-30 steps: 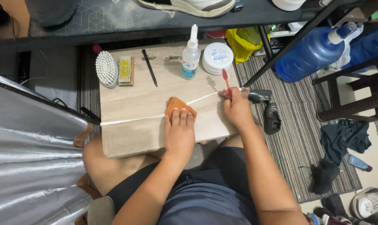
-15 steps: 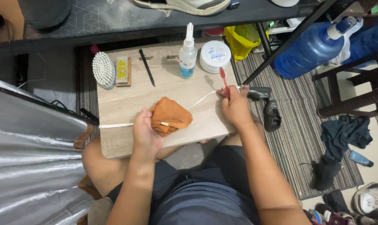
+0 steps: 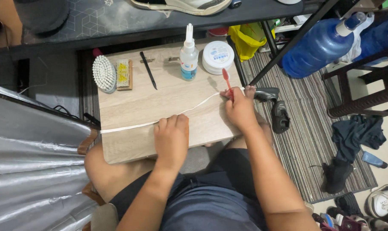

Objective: The person scrubs a white shoelace with a red toothbrush on a small table, using a cloth to hold it. They apply liquid from a spray bottle and continue scrubbing different sections of the lace.

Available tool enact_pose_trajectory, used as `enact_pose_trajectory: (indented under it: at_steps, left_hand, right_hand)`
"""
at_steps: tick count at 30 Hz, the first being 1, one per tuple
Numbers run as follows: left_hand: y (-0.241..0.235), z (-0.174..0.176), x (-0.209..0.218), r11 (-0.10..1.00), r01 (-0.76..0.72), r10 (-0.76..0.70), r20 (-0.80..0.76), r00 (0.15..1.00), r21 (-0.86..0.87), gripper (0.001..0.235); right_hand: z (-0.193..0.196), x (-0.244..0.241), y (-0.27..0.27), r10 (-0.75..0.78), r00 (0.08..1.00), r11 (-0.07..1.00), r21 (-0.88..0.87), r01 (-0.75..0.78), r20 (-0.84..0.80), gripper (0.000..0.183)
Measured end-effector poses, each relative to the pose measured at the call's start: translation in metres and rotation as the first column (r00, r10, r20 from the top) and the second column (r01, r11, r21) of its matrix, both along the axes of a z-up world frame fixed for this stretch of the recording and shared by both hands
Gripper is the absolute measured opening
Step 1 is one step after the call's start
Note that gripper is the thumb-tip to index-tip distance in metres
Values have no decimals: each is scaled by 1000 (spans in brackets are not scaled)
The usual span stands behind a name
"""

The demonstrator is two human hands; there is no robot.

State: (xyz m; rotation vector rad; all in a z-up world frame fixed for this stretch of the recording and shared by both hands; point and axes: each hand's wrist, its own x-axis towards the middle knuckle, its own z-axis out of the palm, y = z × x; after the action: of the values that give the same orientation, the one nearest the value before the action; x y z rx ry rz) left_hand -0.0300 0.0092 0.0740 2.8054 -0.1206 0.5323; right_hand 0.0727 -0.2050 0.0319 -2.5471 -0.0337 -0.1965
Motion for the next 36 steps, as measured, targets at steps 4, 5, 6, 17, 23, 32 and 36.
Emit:
enact_pose_trajectory:
  at_steps: [4,5,6,17,23,32,36]
  left_hand:
    - [-24,-31,-14,995,-46,37,94,995,86,40]
    - [-28,-28,-20,994,-34,34,4,999,99,59]
    - [-31,-26,-26,993,-20,30,-85,996,112,81]
    - [20,0,-1,969,62,-73,-38,997,-240,45]
    - [50,5,13,958,-16,109,310,944,-288,45]
    - [33,-37,3,992,-127,128,-31,991,21,38]
    - [33,-36,-2,991,-128,128,-18,992,26,32]
  right_hand:
    - [7,-1,2,-9,1000,1000,6,9,-3,22]
    - [14,-3,4,-3,1000,1000,13,3,-17,22]
    - [21,-5,5,3,1000,1000,21,-2,-31,21]
    - [8,3,1,8,992,985,171,15,-129,21]
    - [12,2,2,17,993,984,177,4,-118,21]
    - [29,-11,7,9,999,996,84,-6,-38,22]
    - [0,-2,-5,219,937,958,123,-260,271,19]
